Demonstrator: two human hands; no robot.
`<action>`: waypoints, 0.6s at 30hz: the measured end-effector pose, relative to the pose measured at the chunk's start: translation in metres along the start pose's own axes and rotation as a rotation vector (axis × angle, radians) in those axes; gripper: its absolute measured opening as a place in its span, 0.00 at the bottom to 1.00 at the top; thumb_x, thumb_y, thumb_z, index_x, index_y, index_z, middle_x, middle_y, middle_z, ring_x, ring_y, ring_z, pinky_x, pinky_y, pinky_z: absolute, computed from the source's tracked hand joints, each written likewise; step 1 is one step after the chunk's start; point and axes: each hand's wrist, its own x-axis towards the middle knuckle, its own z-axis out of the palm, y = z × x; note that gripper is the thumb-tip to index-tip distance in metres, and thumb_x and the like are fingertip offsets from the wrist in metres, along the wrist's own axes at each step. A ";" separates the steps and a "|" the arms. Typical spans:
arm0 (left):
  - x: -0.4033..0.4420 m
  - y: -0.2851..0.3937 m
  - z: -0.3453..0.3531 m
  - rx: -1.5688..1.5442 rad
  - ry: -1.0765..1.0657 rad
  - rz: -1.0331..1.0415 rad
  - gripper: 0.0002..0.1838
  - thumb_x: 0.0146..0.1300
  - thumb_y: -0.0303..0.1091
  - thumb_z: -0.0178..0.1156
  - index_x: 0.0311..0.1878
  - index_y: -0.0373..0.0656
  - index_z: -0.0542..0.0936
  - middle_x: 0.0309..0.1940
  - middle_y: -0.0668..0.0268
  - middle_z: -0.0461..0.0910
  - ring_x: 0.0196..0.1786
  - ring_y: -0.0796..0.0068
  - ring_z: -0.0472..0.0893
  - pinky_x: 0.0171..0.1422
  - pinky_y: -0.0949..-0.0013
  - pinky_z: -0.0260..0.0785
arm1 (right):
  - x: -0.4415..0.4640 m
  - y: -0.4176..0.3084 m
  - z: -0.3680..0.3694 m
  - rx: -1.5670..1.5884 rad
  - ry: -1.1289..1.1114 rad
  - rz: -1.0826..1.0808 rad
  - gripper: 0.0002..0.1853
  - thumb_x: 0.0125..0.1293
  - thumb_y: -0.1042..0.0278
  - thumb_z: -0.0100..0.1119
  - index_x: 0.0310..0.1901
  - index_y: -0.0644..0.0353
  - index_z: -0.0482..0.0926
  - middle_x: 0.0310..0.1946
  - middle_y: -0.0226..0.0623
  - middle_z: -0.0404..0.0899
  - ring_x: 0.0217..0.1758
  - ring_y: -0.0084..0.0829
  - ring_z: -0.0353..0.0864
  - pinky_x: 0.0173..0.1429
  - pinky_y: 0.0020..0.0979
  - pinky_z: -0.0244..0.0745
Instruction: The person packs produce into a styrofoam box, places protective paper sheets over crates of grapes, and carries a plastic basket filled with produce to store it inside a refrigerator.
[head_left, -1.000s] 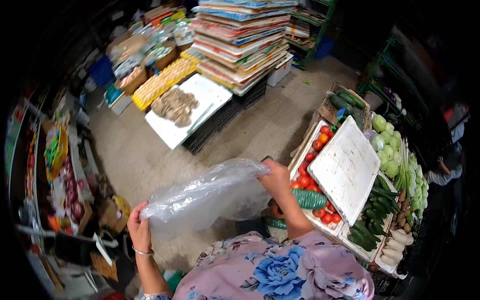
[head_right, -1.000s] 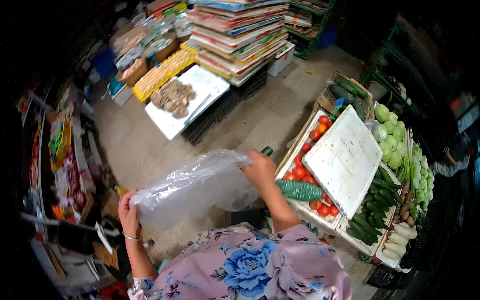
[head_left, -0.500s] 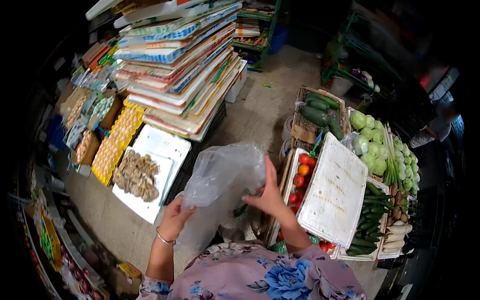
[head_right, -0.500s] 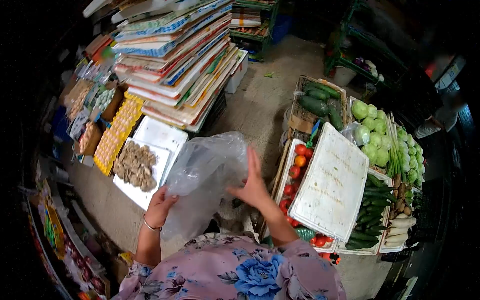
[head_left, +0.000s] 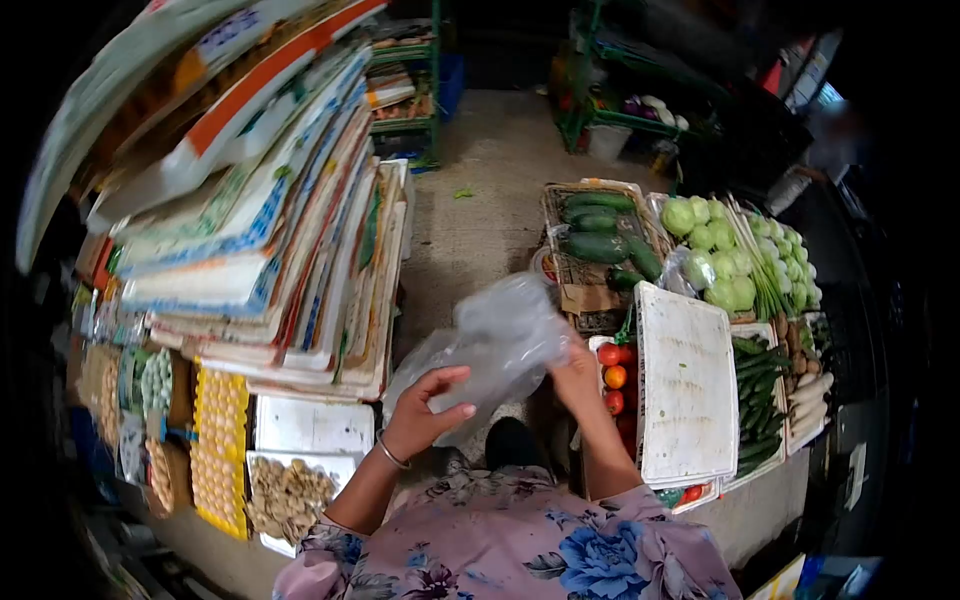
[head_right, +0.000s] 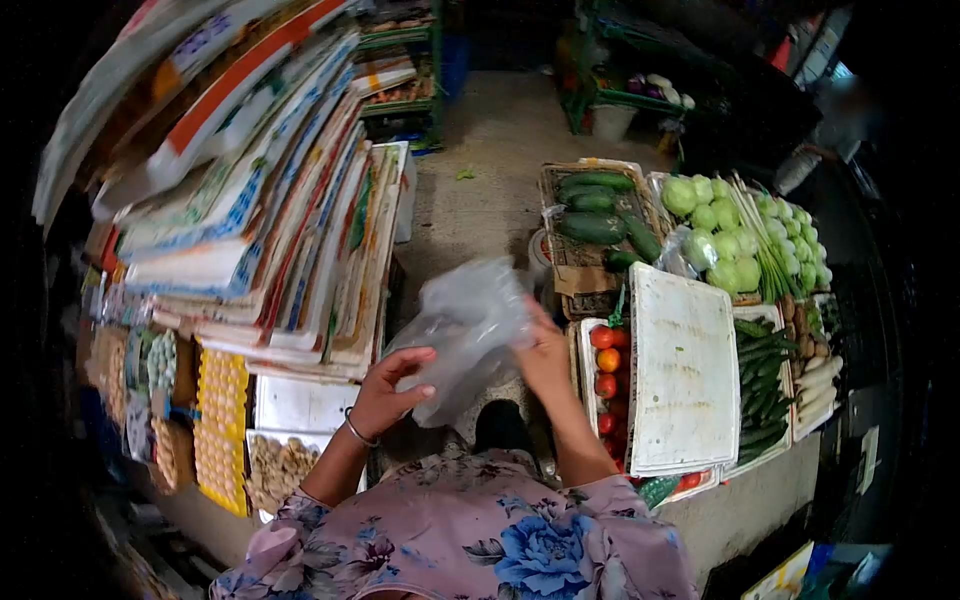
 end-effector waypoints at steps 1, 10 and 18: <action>0.014 -0.004 -0.006 -0.002 -0.023 -0.003 0.30 0.44 0.32 0.65 0.53 0.41 0.66 0.49 0.63 0.68 0.53 0.69 0.66 0.57 0.66 0.57 | 0.012 0.005 -0.008 0.211 0.054 0.184 0.10 0.49 0.82 0.52 0.36 0.65 0.76 0.45 0.35 0.71 0.39 0.26 0.74 0.39 0.23 0.68; 0.161 -0.110 -0.062 0.734 0.212 -0.051 0.26 0.39 0.36 0.67 0.46 0.48 0.71 0.56 0.52 0.59 0.57 0.55 0.62 0.58 0.66 0.57 | 0.168 0.016 -0.021 0.802 0.361 0.145 0.16 0.58 0.72 0.46 0.50 0.62 0.65 0.44 0.34 0.70 0.44 0.27 0.70 0.46 0.28 0.66; 0.358 -0.079 -0.096 -0.120 0.325 -0.134 0.02 0.56 0.26 0.49 0.34 0.42 0.69 0.30 0.71 0.71 0.35 0.81 0.72 0.42 0.76 0.66 | 0.374 0.059 -0.051 1.065 0.262 0.352 0.24 0.63 0.51 0.40 0.54 0.58 0.59 0.50 0.35 0.65 0.50 0.30 0.65 0.50 0.33 0.62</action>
